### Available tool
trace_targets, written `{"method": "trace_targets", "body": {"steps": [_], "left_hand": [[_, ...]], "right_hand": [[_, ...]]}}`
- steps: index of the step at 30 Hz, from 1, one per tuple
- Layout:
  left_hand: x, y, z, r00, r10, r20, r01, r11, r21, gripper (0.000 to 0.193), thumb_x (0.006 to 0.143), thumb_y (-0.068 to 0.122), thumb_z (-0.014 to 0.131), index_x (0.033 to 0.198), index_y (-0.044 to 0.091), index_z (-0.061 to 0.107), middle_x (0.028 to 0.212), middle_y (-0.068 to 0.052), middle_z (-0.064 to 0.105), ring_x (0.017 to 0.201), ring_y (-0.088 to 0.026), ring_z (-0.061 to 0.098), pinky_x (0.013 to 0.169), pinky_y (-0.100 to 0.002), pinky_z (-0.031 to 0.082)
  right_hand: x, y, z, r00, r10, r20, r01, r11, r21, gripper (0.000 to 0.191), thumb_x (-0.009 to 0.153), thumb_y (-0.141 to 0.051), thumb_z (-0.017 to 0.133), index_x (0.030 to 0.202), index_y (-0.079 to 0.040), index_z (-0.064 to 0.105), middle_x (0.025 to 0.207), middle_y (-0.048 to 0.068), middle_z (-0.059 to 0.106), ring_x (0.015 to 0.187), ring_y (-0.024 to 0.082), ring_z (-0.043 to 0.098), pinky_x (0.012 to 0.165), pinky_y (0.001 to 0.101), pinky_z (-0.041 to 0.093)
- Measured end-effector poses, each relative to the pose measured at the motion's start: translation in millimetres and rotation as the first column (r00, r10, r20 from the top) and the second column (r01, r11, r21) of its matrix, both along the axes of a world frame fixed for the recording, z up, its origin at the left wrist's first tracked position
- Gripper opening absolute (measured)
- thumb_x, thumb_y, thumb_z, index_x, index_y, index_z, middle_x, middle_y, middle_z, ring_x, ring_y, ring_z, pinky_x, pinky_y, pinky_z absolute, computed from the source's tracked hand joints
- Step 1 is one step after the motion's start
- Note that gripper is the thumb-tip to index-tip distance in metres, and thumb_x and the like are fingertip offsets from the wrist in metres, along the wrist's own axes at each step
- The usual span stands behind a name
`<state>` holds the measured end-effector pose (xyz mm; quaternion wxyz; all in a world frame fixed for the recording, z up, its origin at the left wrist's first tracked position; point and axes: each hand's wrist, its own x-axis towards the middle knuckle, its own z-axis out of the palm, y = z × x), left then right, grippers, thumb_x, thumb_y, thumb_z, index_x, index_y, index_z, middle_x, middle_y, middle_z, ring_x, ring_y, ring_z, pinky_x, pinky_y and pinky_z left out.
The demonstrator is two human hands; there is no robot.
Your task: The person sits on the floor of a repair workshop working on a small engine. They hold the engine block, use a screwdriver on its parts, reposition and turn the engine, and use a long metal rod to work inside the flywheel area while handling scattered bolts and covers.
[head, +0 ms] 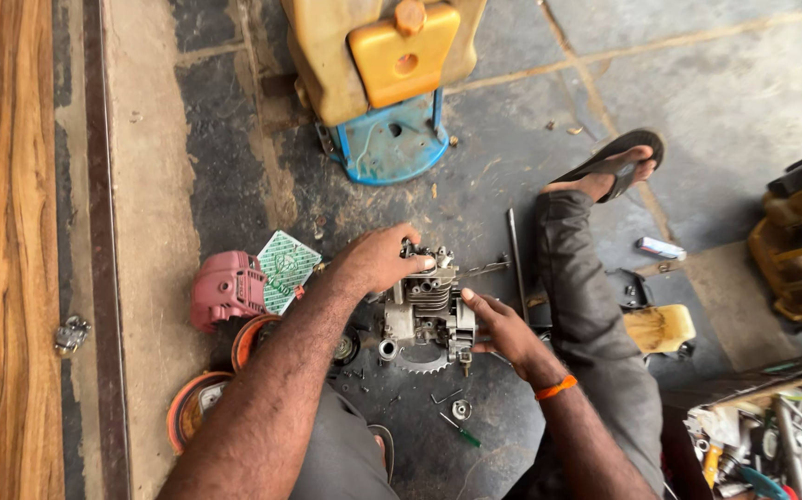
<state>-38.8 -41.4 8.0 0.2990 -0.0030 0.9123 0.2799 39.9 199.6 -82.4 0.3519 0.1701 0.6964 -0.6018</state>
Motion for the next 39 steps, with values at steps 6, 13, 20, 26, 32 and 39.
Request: {"method": "trace_targets", "body": {"steps": [6,13,20,26,32,39], "left_hand": [[8,-3,11,0.998,-0.044,-0.039,0.044,0.999,0.007,0.064,0.083,0.051,0.078,0.135,0.019,0.057,0.132,-0.013,0.066,0.122,-0.027,0.064,0.102,-0.05,0.053],[11,-1,26,0.997,-0.075,0.011,0.075,0.996,-0.047,0.067,0.081,0.054,0.079,0.135,0.021,0.055,0.127,-0.012,0.066,0.12,-0.027,0.064,0.1,-0.05,0.053],[11,2,31,0.997,-0.073,0.015,0.074,0.996,-0.048,0.07,0.079,0.053,0.082,0.135,0.022,0.055,0.122,-0.011,0.069,0.116,-0.027,0.066,0.097,-0.05,0.054],[12,9,24,0.999,-0.042,-0.003,0.042,0.999,-0.012,0.068,0.077,0.047,0.083,0.134,0.021,0.056,0.124,-0.01,0.069,0.115,-0.027,0.067,0.096,-0.049,0.056],[8,11,19,0.997,-0.057,-0.052,0.056,0.998,-0.016,0.064,0.081,0.047,0.081,0.133,0.019,0.057,0.125,-0.01,0.07,0.116,-0.026,0.068,0.098,-0.048,0.055],[0,17,14,0.999,-0.041,-0.034,0.039,0.997,-0.062,0.066,0.082,0.047,0.081,0.136,0.02,0.055,0.125,-0.01,0.07,0.117,-0.027,0.066,0.101,-0.048,0.053]], "right_hand": [[14,3,2,0.964,0.013,-0.266,-0.018,1.0,-0.016,0.081,0.086,-0.051,0.069,0.149,-0.005,0.049,0.141,0.016,0.062,0.129,0.026,0.059,0.103,0.0399,0.05],[11,14,-2,0.964,0.066,-0.258,-0.072,0.997,-0.015,0.079,0.088,-0.052,0.064,0.15,-0.007,0.046,0.145,0.015,0.058,0.131,0.026,0.059,0.107,0.0408,0.051],[12,16,0,0.974,0.057,-0.218,-0.07,0.996,-0.056,0.079,0.088,-0.05,0.067,0.15,-0.004,0.049,0.145,0.017,0.061,0.136,0.026,0.056,0.11,0.0404,0.046],[10,15,1,0.959,0.046,-0.278,-0.062,0.997,-0.049,0.081,0.085,-0.049,0.07,0.15,-0.005,0.05,0.142,0.018,0.063,0.135,0.027,0.056,0.112,0.0426,0.043],[9,14,1,1.0,-0.013,-0.028,0.016,0.996,0.086,0.08,0.091,-0.055,0.062,0.151,-0.004,0.049,0.141,0.016,0.064,0.132,0.026,0.059,0.108,0.0433,0.049],[5,19,0,0.983,0.012,-0.183,-0.043,0.985,-0.168,0.089,0.083,-0.05,0.073,0.151,0.0,0.045,0.146,0.018,0.06,0.134,0.026,0.057,0.11,0.041,0.047]]}}
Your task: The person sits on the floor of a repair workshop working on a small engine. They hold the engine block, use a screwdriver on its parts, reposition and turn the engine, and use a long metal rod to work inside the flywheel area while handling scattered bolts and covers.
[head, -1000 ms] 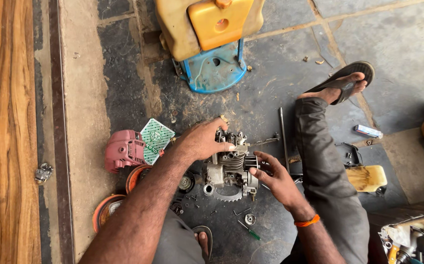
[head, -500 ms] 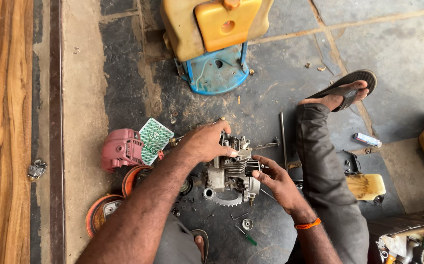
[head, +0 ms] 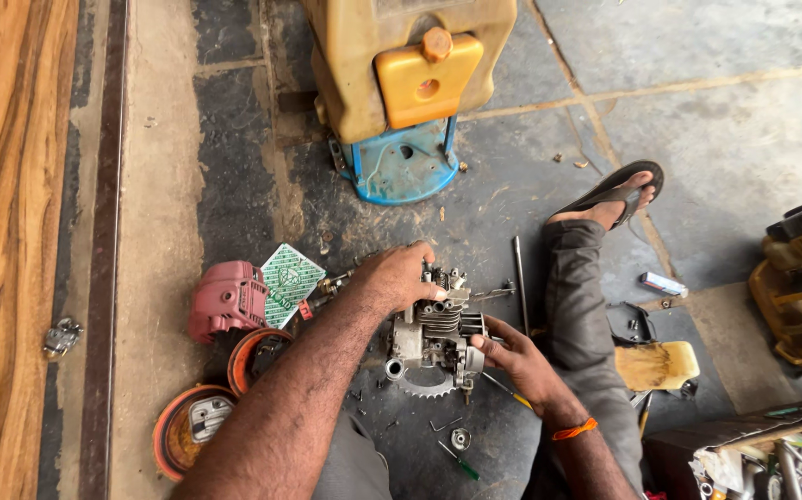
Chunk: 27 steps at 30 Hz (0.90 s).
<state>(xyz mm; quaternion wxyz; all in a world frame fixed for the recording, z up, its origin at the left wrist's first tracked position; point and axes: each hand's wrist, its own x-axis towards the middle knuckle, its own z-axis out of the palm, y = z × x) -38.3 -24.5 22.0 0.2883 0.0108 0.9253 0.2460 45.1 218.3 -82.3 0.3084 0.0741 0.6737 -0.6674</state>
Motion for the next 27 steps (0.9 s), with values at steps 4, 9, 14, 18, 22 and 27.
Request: {"method": "trace_targets", "body": {"steps": [4,9,14,18,22,27], "left_hand": [[-2,-1,-5,1.0,-0.014,-0.007,0.014,1.0,0.003,0.067,0.082,0.048,0.081,0.137,0.02,0.055,0.126,-0.01,0.069,0.118,-0.027,0.066,0.102,-0.048,0.053],[0,-6,-14,0.996,-0.045,-0.073,0.048,0.998,0.041,0.067,0.083,0.048,0.081,0.137,0.019,0.056,0.127,-0.011,0.069,0.119,-0.028,0.066,0.103,-0.049,0.053],[2,-10,-16,0.999,-0.037,-0.016,0.037,0.998,0.048,0.068,0.085,0.048,0.078,0.143,0.023,0.052,0.13,-0.009,0.066,0.122,-0.027,0.063,0.105,-0.049,0.05],[2,-11,-12,0.999,-0.045,0.0,0.045,0.997,0.064,0.066,0.086,0.045,0.076,0.143,0.021,0.053,0.131,-0.009,0.068,0.121,-0.026,0.066,0.105,-0.048,0.051],[4,-11,-6,0.998,-0.056,0.024,0.055,0.998,0.023,0.066,0.086,0.048,0.076,0.142,0.022,0.053,0.133,-0.01,0.064,0.122,-0.026,0.063,0.106,-0.048,0.051],[6,-13,-3,0.999,-0.043,0.019,0.043,0.999,0.016,0.067,0.086,0.048,0.076,0.143,0.022,0.052,0.131,-0.01,0.066,0.12,-0.025,0.064,0.104,-0.047,0.053]], "right_hand": [[-1,8,-8,0.998,0.029,-0.051,-0.024,0.996,0.086,0.092,0.082,-0.049,0.074,0.153,-0.001,0.04,0.149,0.015,0.056,0.137,0.024,0.054,0.111,0.0409,0.046],[4,10,-19,0.991,0.022,-0.129,-0.019,0.999,0.03,0.081,0.09,-0.047,0.067,0.153,-0.003,0.043,0.15,0.014,0.057,0.135,0.022,0.054,0.11,0.0382,0.045],[2,5,-17,0.97,-0.218,-0.105,0.223,0.974,0.037,0.058,0.098,-0.041,0.059,0.141,-0.004,0.062,0.132,0.012,0.069,0.117,0.021,0.063,0.1,0.0353,0.049],[-28,0,-6,0.964,-0.174,-0.201,0.206,0.967,0.149,0.042,0.096,-0.03,0.066,0.128,-0.002,0.072,0.118,0.009,0.075,0.109,0.019,0.066,0.095,0.0326,0.05],[-51,-13,-4,0.975,0.104,-0.199,-0.02,0.924,0.383,0.035,0.094,-0.027,0.069,0.121,-0.005,0.075,0.109,0.008,0.078,0.1,0.018,0.069,0.088,0.0319,0.054],[-57,-23,-11,0.981,0.116,-0.156,-0.047,0.921,0.388,0.032,0.094,-0.024,0.07,0.116,-0.002,0.077,0.102,0.007,0.08,0.093,0.016,0.072,0.087,0.0315,0.057]]}}
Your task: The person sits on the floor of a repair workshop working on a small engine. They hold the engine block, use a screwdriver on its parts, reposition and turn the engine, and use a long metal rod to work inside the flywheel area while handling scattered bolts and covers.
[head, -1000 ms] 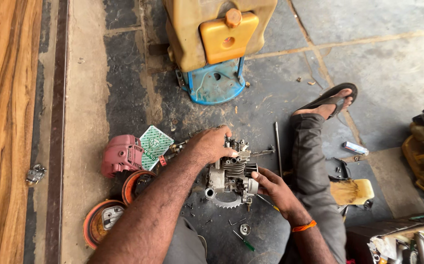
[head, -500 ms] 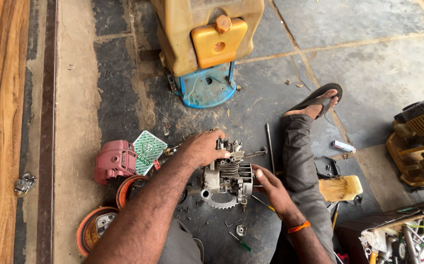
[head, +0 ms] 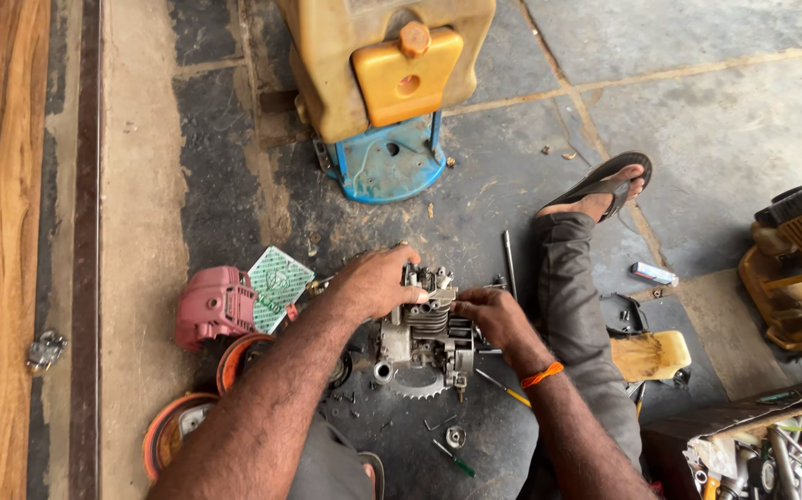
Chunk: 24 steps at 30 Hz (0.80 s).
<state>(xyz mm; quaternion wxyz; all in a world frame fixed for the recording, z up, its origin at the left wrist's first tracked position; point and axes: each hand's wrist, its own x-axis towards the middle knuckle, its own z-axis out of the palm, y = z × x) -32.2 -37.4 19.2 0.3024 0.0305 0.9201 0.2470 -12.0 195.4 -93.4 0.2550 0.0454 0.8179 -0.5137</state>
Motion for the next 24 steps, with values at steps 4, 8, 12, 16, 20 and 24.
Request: {"method": "trace_targets", "body": {"steps": [4,8,12,16,20,24], "left_hand": [[-2,2,1,0.999,0.014,0.032,-0.013,1.0,-0.003,0.066,0.086,0.047,0.076,0.143,0.024,0.052,0.133,-0.01,0.064,0.121,-0.026,0.064,0.103,-0.047,0.053],[0,1,0,1.0,0.007,0.018,-0.007,1.0,-0.013,0.066,0.086,0.046,0.077,0.142,0.024,0.052,0.133,-0.009,0.065,0.121,-0.026,0.064,0.104,-0.048,0.052],[3,-2,-3,0.997,0.009,-0.078,-0.004,0.997,0.071,0.063,0.086,0.043,0.079,0.14,0.02,0.055,0.136,-0.011,0.064,0.123,-0.029,0.063,0.104,-0.049,0.052],[-2,-2,-1,0.989,-0.057,-0.134,0.069,0.993,0.092,0.063,0.088,0.043,0.077,0.142,0.018,0.055,0.135,-0.015,0.068,0.124,-0.031,0.066,0.107,-0.048,0.054],[-4,1,10,1.0,0.018,0.005,-0.019,0.997,0.073,0.063,0.09,0.041,0.074,0.145,0.022,0.052,0.147,-0.012,0.055,0.13,-0.029,0.057,0.111,-0.051,0.046],[-1,3,24,0.999,0.038,0.012,-0.039,0.998,0.052,0.064,0.091,0.043,0.072,0.147,0.023,0.049,0.147,-0.01,0.057,0.131,-0.028,0.057,0.112,-0.052,0.046]], "right_hand": [[0,-2,0,0.998,-0.035,0.051,0.03,0.995,0.1,0.031,0.093,-0.025,0.07,0.118,-0.006,0.076,0.102,0.005,0.079,0.089,0.015,0.072,0.085,0.0325,0.058],[6,-3,10,0.996,-0.065,0.053,0.067,0.997,-0.033,0.043,0.095,-0.035,0.067,0.126,-0.007,0.074,0.111,0.011,0.079,0.099,0.022,0.069,0.089,0.038,0.055],[39,9,14,0.98,-0.198,-0.022,0.192,0.968,-0.163,0.06,0.096,-0.048,0.061,0.141,-0.01,0.061,0.132,0.012,0.069,0.121,0.023,0.061,0.101,0.0386,0.049],[77,20,2,0.976,-0.207,0.064,0.217,0.941,-0.258,0.069,0.097,-0.055,0.053,0.148,-0.009,0.052,0.143,0.009,0.062,0.131,0.02,0.056,0.104,0.0365,0.046],[94,20,-16,0.973,-0.232,0.01,0.224,0.927,-0.3,0.074,0.099,-0.056,0.054,0.148,-0.001,0.051,0.141,0.013,0.062,0.129,0.024,0.057,0.102,0.0375,0.049],[90,16,-18,0.978,-0.207,0.003,0.199,0.939,-0.282,0.08,0.097,-0.057,0.055,0.15,0.003,0.048,0.143,0.016,0.059,0.128,0.024,0.057,0.102,0.0368,0.05]]}}
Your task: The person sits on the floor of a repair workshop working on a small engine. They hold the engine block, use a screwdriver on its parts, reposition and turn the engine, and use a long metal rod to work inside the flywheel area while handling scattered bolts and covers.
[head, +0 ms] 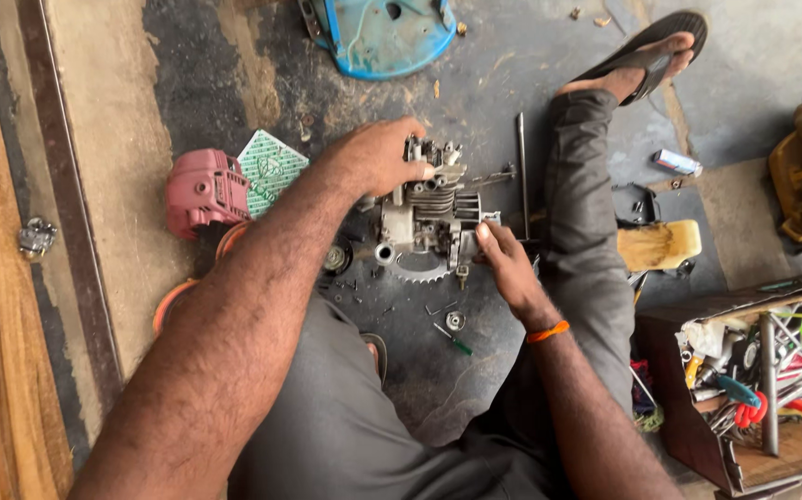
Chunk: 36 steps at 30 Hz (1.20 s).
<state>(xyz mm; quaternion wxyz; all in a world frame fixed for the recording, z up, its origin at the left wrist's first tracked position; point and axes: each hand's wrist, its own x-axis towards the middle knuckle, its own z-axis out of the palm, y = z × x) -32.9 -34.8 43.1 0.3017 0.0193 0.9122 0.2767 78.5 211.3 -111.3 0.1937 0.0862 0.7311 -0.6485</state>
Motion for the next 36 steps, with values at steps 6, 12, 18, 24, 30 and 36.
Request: {"method": "trace_targets", "body": {"steps": [6,12,18,24,30,36], "left_hand": [[-2,3,1,0.999,-0.02,-0.032,0.018,0.997,-0.07,0.067,0.091,0.047,0.071,0.149,0.024,0.047,0.144,-0.008,0.059,0.129,-0.025,0.059,0.109,-0.051,0.049],[-5,4,-12,0.996,-0.039,-0.08,0.034,0.997,-0.066,0.067,0.09,0.05,0.071,0.147,0.024,0.048,0.141,-0.009,0.059,0.128,-0.026,0.058,0.105,-0.05,0.05],[-9,4,-13,0.993,-0.067,-0.094,0.058,0.993,-0.1,0.067,0.09,0.051,0.071,0.147,0.023,0.048,0.136,-0.01,0.063,0.126,-0.026,0.06,0.104,-0.049,0.052],[-9,5,-11,0.993,-0.071,-0.089,0.062,0.993,-0.105,0.066,0.091,0.049,0.07,0.147,0.022,0.047,0.134,-0.009,0.064,0.124,-0.026,0.062,0.103,-0.048,0.053],[-7,9,1,0.997,-0.055,-0.051,0.049,0.994,-0.101,0.065,0.092,0.047,0.07,0.148,0.022,0.048,0.139,-0.009,0.062,0.128,-0.025,0.06,0.108,-0.05,0.051],[-9,17,0,0.975,-0.161,-0.152,0.151,0.986,-0.072,0.085,0.079,0.046,0.086,0.15,0.03,0.044,0.156,-0.011,0.04,0.14,-0.033,0.041,0.116,-0.059,0.031]], "right_hand": [[-11,-2,19,0.995,-0.004,0.103,0.011,0.997,-0.072,0.097,0.086,-0.059,0.068,0.151,0.007,0.04,0.146,0.021,0.057,0.131,0.025,0.057,0.103,0.0376,0.05],[-11,-4,34,0.994,0.027,0.102,-0.017,0.995,-0.1,0.094,0.085,-0.056,0.07,0.151,0.004,0.043,0.147,0.015,0.055,0.134,0.024,0.053,0.103,0.0387,0.049],[-11,-3,42,0.994,0.076,0.079,-0.066,0.99,-0.127,0.089,0.085,-0.056,0.069,0.15,0.001,0.049,0.144,0.014,0.059,0.131,0.022,0.054,0.104,0.0385,0.047],[-12,1,36,0.992,0.069,0.105,-0.059,0.993,-0.099,0.094,0.084,-0.054,0.073,0.153,0.001,0.041,0.142,0.017,0.059,0.128,0.024,0.058,0.109,0.041,0.047],[-14,6,32,0.994,0.082,0.075,-0.084,0.996,0.023,0.094,0.089,-0.059,0.067,0.155,0.0,0.037,0.142,0.017,0.057,0.126,0.021,0.057,0.109,0.0412,0.045],[-31,-4,52,0.967,-0.011,0.253,0.003,1.0,0.03,0.077,0.096,-0.063,0.048,0.149,-0.008,0.053,0.133,0.007,0.067,0.107,0.017,0.065,0.091,0.0349,0.051]]}}
